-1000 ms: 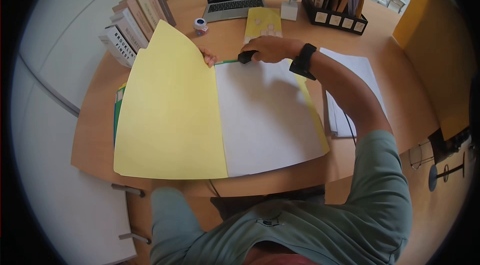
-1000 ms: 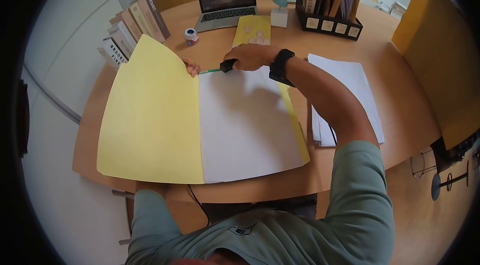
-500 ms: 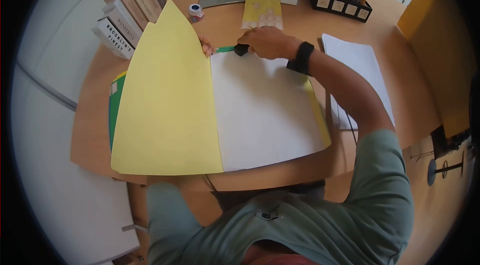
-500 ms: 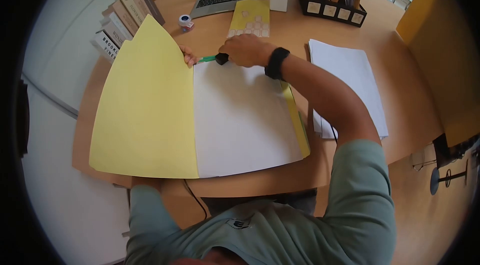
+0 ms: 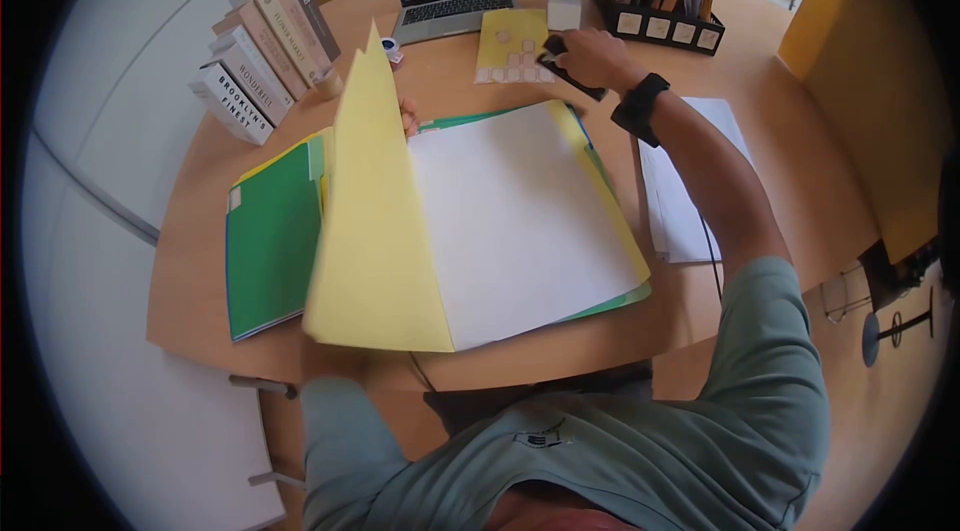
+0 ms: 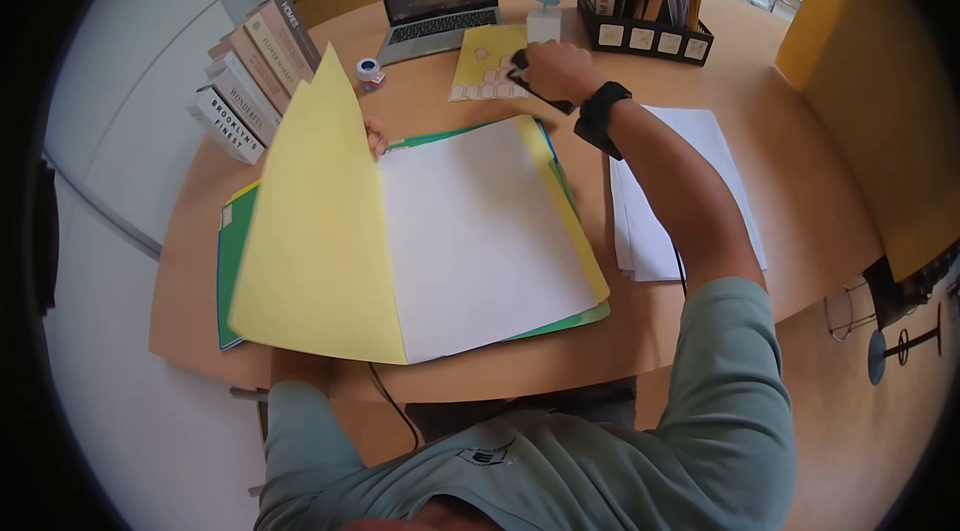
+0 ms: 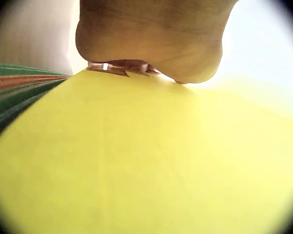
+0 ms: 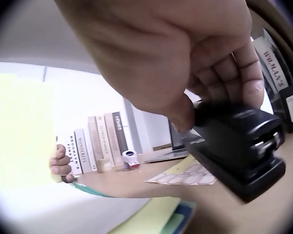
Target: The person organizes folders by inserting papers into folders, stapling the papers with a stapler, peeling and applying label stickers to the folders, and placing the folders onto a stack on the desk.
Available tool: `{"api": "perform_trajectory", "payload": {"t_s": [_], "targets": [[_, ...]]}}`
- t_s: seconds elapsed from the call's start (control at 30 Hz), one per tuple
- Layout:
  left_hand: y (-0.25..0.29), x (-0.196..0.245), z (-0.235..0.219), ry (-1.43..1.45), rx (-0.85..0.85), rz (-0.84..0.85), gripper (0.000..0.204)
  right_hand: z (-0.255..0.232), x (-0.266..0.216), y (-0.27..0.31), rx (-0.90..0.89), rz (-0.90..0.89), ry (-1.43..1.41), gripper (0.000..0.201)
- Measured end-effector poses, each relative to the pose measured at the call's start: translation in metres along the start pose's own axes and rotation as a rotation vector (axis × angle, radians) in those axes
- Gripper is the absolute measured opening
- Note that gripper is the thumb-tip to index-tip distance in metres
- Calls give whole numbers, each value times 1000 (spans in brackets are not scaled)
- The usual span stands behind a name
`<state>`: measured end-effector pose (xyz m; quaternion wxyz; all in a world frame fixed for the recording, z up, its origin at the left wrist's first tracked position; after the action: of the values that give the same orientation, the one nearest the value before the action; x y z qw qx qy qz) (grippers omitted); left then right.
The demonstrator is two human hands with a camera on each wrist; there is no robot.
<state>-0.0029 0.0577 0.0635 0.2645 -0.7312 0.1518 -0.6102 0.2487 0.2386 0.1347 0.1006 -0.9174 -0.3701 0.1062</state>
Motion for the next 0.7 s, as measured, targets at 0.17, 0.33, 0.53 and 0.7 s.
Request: {"api": "perform_trajectory", "payload": {"t_s": [0.17,0.33,0.53,0.7], "targets": [[-1,36,24,-972,140,224,26,21,52,-18,21,122,37,26],[8,-18,1,-611,131,-288,32,20,56,-11,36,144,74,24],[19,-1,1,-1067,130,-601,50,23,26,-45,55,-91,-106,25],[20,6,-1,-1054,112,-682,47,109,20,-96,-140,-326,5,24]]}}
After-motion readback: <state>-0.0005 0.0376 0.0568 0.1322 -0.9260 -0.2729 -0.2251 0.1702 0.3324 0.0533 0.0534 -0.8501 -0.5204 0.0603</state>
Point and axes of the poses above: each hand's wrist, its own y-axis away from the middle knuckle, its own z-axis out of the palm, x = y × z, the point moved 7 cm from there along -y, towards the middle knuckle, and after that the axes turned 2 degrees about z, right-handed, at the moved point
